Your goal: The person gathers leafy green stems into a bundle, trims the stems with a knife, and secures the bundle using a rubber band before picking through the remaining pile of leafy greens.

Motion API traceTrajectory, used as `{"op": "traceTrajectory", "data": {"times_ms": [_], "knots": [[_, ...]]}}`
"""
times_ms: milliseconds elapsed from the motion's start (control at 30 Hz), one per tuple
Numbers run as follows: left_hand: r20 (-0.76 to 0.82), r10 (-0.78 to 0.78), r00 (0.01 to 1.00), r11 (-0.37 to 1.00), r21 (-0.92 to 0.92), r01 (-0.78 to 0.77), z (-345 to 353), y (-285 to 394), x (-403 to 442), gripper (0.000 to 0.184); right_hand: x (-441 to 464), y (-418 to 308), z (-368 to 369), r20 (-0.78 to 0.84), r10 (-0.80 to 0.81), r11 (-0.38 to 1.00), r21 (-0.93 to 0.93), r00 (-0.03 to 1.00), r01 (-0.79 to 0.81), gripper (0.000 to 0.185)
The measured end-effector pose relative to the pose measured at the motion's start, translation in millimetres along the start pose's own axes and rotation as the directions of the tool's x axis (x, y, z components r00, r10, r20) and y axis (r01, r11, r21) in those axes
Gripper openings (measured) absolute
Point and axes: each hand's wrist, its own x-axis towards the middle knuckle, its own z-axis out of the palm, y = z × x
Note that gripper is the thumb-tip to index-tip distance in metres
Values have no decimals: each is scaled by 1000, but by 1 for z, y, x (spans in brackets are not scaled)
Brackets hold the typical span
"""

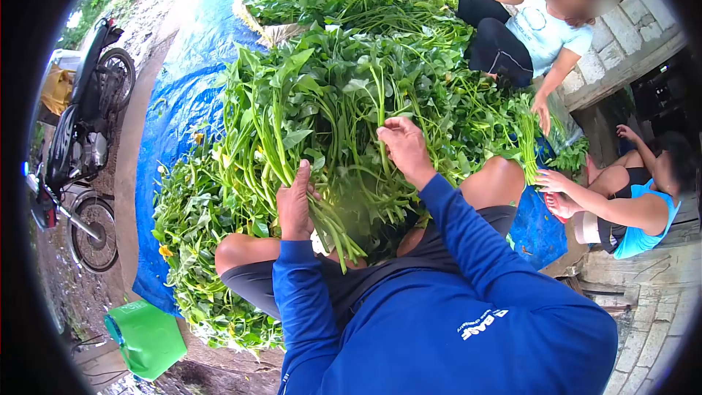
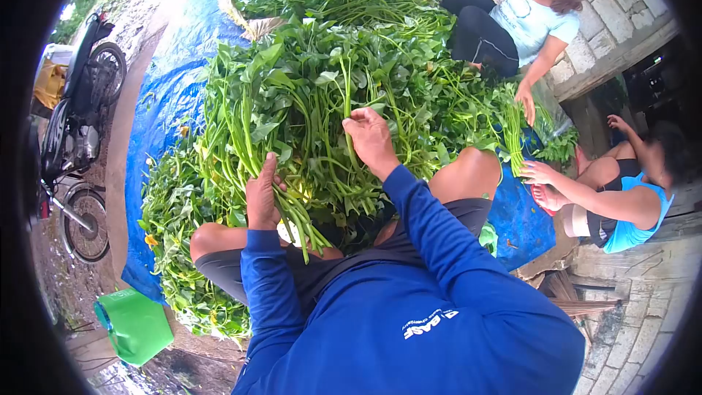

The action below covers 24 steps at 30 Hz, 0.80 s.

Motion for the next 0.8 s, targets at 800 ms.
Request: {"op": "traceTrajectory", "data": {"times_ms": [800], "knots": [[241, -110, 964, 952, -252, 172, -2, -8, 15, 37, -32, -34, 64, 327, -1, 1000, 1, 945, 1, 19]]}}
